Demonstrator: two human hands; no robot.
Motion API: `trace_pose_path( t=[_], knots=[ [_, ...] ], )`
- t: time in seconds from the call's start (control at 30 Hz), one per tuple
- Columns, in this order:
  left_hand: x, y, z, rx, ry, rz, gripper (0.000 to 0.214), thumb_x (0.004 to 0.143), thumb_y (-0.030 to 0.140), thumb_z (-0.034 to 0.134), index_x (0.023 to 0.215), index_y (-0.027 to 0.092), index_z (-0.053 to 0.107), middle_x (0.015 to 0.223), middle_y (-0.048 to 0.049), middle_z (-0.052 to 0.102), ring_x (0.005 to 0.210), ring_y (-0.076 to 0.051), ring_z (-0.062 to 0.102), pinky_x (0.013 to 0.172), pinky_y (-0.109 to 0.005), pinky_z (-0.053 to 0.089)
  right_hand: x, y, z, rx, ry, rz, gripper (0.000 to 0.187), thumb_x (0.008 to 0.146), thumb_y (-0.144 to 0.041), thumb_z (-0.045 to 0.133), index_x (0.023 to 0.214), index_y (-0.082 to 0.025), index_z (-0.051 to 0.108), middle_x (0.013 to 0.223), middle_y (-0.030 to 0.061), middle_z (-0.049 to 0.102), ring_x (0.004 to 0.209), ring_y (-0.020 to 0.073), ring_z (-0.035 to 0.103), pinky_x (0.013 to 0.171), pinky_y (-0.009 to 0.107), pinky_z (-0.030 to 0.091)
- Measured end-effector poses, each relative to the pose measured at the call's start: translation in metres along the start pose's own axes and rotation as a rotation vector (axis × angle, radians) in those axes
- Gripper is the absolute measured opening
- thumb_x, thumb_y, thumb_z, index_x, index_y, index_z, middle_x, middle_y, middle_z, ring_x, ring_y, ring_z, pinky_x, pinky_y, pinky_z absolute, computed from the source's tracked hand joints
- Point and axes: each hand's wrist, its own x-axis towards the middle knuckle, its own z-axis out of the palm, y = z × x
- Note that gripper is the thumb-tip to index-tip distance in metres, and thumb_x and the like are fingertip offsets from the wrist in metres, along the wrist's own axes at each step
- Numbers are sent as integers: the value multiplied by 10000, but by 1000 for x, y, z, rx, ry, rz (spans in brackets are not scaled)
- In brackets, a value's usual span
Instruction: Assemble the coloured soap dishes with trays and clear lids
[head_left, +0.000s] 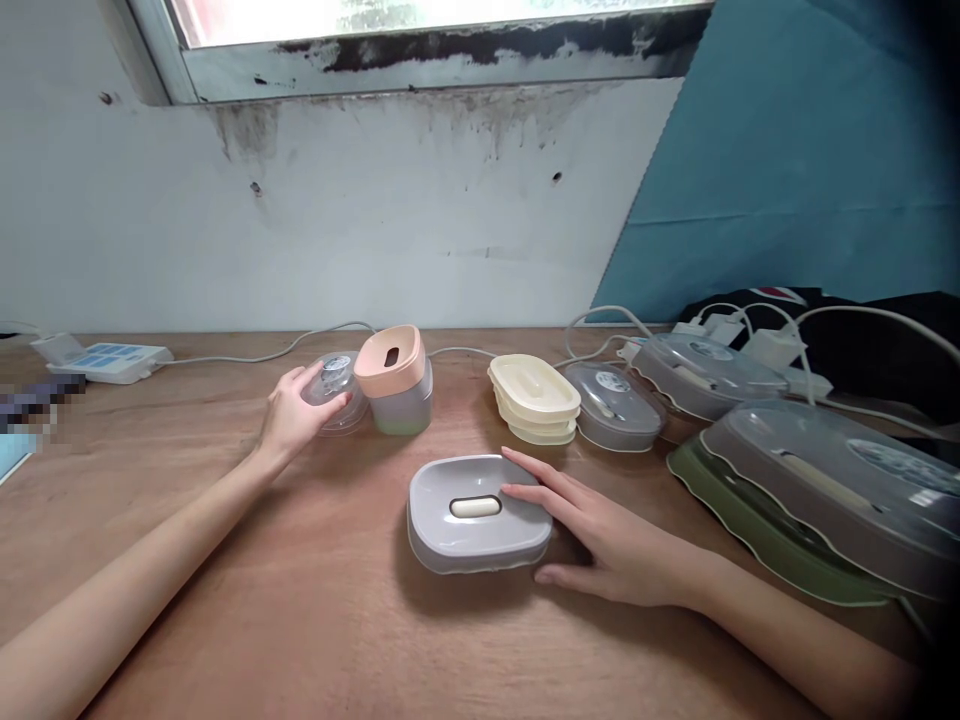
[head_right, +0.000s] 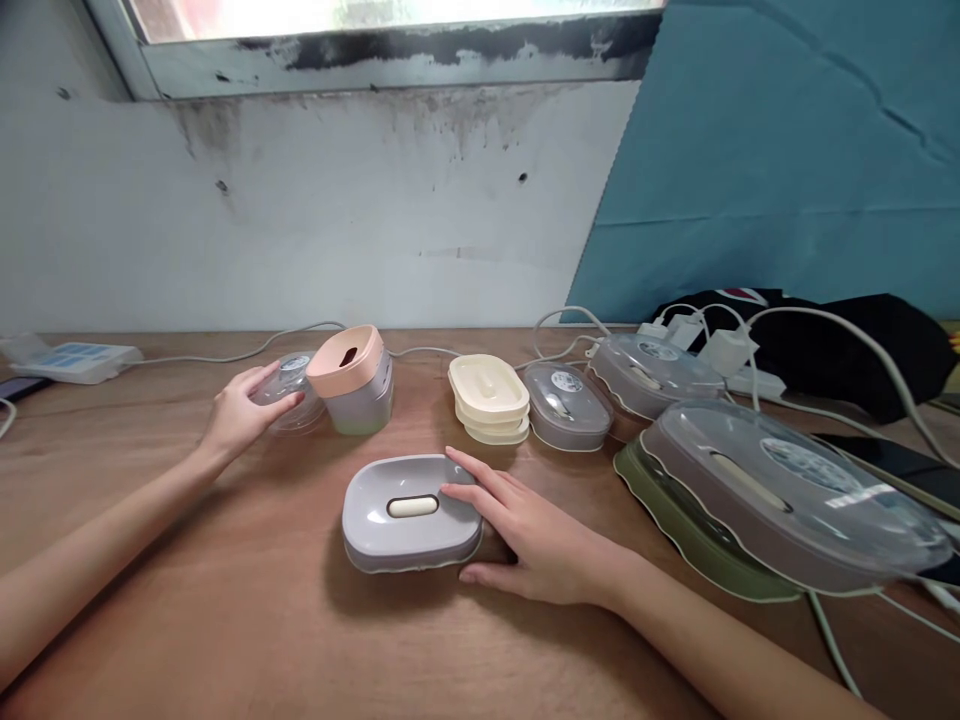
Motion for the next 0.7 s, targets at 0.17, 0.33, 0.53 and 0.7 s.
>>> trace_pose_path(
  t=[0.17,0.33,0.53,0.7],
  knots=[
    [3,-4,1,-68,24,-3,600,632,459,684,1163,192,600,1170,-79,603,1053,-258,581,909,-350,459,0,1,0,-1,1,-1,624,785,-389,587,1335,-223,343,1506,111,105,1308,283,300,1009,419,349],
    [2,-1,-2,-111,77,-7,563,638,423,706,1146,202,606,1198,-81,581,1059,-259,576,925,-375,453,0,1,0,-14,14,-14,619,791,-378,590,1331,-208,341,1499,130,123,1306,277,304,1007,415,352],
    [-13,14,-13,-225,257,201,569,713,391,690,1222,201,523,1325,-98,447,1162,-289,491,937,-432,446,0,2,0,5,38,-46,551,815,-336,574,1308,-201,370,1492,136,148,1295,264,324,998,397,361],
    [-56,39,-13,-467,38,642,557,767,383,643,1277,282,442,1374,-64,387,1274,-310,344,980,-463,400,0,6,3,66,74,-16,769,782,-362,619,1402,-222,186,1478,138,208,1305,270,309,1021,423,337]
  ],
)
